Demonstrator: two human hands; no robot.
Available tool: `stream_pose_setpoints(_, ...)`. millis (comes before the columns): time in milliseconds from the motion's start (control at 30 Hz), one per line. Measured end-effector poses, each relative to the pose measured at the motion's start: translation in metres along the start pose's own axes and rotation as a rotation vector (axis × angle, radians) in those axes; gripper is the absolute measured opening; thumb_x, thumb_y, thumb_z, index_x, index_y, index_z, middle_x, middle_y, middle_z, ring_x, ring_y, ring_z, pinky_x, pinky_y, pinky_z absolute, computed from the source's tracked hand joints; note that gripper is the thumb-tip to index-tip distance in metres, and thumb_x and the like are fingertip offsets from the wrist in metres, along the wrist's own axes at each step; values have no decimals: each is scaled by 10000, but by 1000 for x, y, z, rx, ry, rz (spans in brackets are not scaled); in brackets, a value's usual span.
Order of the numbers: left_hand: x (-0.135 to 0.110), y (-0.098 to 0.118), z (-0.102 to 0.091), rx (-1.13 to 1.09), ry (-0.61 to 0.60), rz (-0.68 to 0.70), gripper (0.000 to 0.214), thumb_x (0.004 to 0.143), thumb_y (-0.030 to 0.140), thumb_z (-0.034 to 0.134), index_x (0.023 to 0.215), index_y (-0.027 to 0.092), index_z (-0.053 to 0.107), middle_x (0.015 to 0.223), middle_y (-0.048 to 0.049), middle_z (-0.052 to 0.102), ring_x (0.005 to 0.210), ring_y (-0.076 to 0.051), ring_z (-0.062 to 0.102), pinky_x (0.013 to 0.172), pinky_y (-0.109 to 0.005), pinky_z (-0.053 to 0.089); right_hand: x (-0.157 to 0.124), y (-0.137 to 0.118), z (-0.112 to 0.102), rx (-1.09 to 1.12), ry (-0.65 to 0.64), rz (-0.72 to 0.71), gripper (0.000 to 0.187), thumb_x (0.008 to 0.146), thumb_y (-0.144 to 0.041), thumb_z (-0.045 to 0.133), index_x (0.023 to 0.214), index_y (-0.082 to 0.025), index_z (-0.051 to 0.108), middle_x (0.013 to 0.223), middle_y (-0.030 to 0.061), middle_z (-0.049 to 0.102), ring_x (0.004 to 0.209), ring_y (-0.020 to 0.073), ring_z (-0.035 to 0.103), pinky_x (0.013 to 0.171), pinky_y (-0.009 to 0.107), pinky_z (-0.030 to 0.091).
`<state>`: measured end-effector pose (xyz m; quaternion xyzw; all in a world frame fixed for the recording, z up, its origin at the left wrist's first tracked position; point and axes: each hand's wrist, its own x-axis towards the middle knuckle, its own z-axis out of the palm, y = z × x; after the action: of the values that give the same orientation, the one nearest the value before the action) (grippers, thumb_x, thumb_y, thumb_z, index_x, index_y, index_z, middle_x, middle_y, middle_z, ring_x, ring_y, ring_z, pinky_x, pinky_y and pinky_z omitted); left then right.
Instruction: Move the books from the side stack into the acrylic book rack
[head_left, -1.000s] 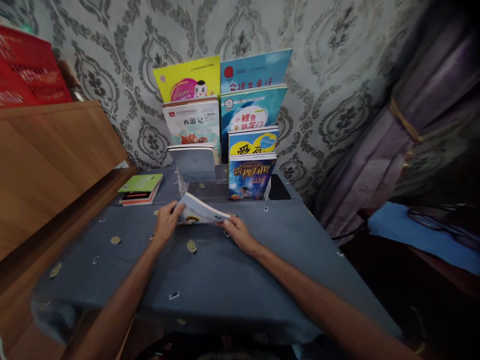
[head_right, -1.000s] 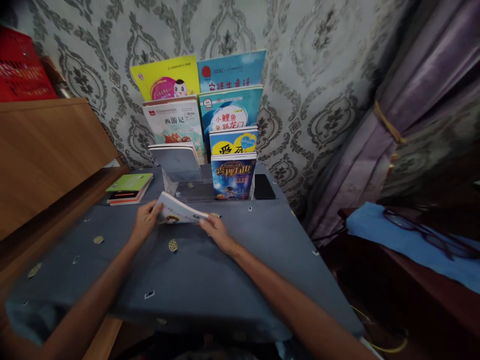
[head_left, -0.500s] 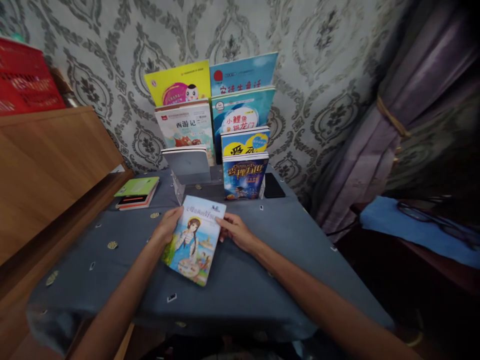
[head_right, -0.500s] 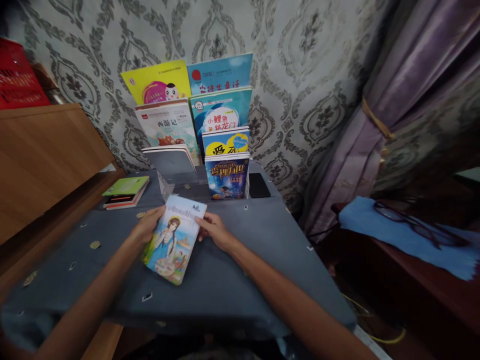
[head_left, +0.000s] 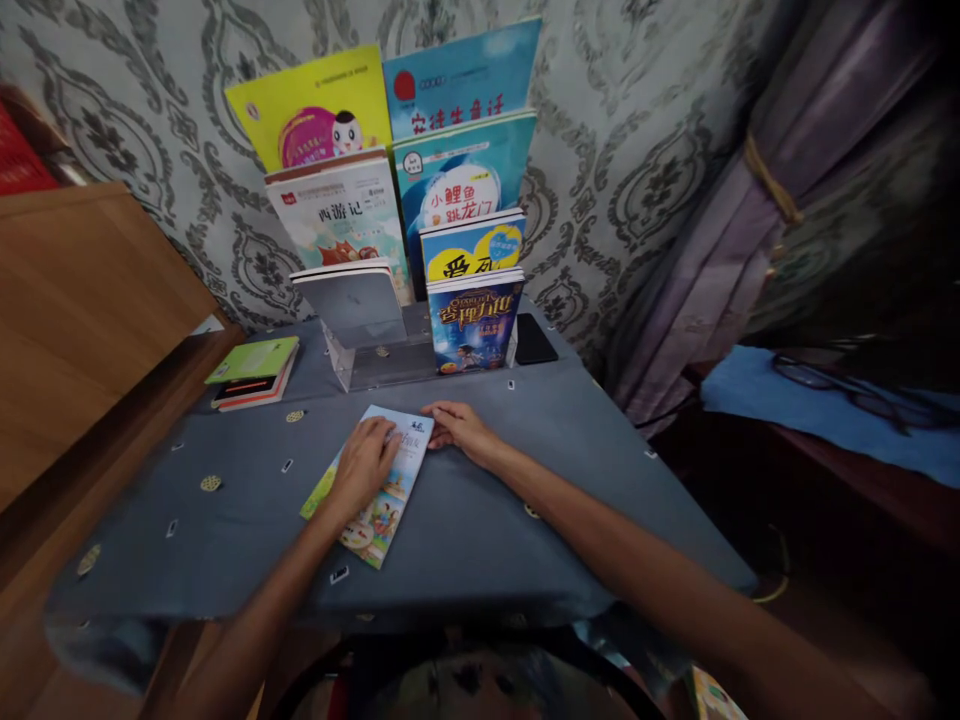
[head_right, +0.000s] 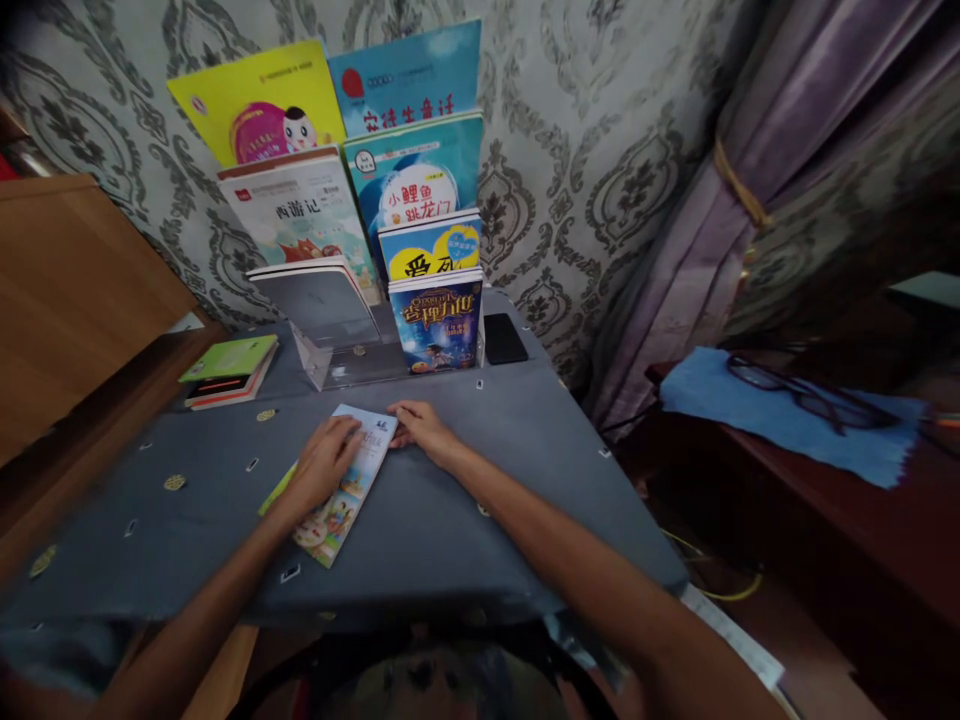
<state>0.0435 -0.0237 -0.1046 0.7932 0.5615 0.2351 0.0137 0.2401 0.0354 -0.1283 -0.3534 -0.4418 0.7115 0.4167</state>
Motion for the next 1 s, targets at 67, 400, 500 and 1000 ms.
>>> stream_pose_setpoints(67, -5, 8, 13, 28, 27, 57, 340, 985, 285, 417, 1243, 156, 598, 1301, -155, 625, 1244, -257, 562, 1077, -460, 432, 0, -1, -1, 11, -3, 8, 75, 936, -220, 580, 924, -171, 635, 669, 10, 673, 569, 110, 653, 564, 226, 594)
stream_pose_setpoints(400, -9, 14, 20, 49, 5, 82, 391, 1005, 279, 384, 1343, 151, 535, 1408, -159, 570, 1362, -262, 485, 1146, -490, 368, -1, 4, -2, -65, -17, -50, 146, 858, -253, 698, 972, -173, 654, 655, -23, 642, 568, 103, 633, 619, 251, 618)
stream_pose_setpoints(500, -9, 17, 17, 57, -28, 64, 400, 1008, 274, 374, 1353, 148, 533, 1428, -156, 556, 1376, -258, 467, 1156, -490, 350, -1, 4, -3, -93, -20, -56, 163, 834, -207, 702, 983, -171, 645, 655, -34, 646, 563, 95, 636, 619, 233, 612)
stream_pose_setpoints(1000, -9, 10, -21, 231, -122, -156, 328, 988, 302, 449, 1247, 207, 627, 1245, -104, 633, 1144, -274, 559, 897, -398, 517, 37, -2, -11, -443, 216, -215, 81, 781, -196, 656, 852, -176, 623, 546, -60, 595, 453, 109, 593, 475, 206, 517)
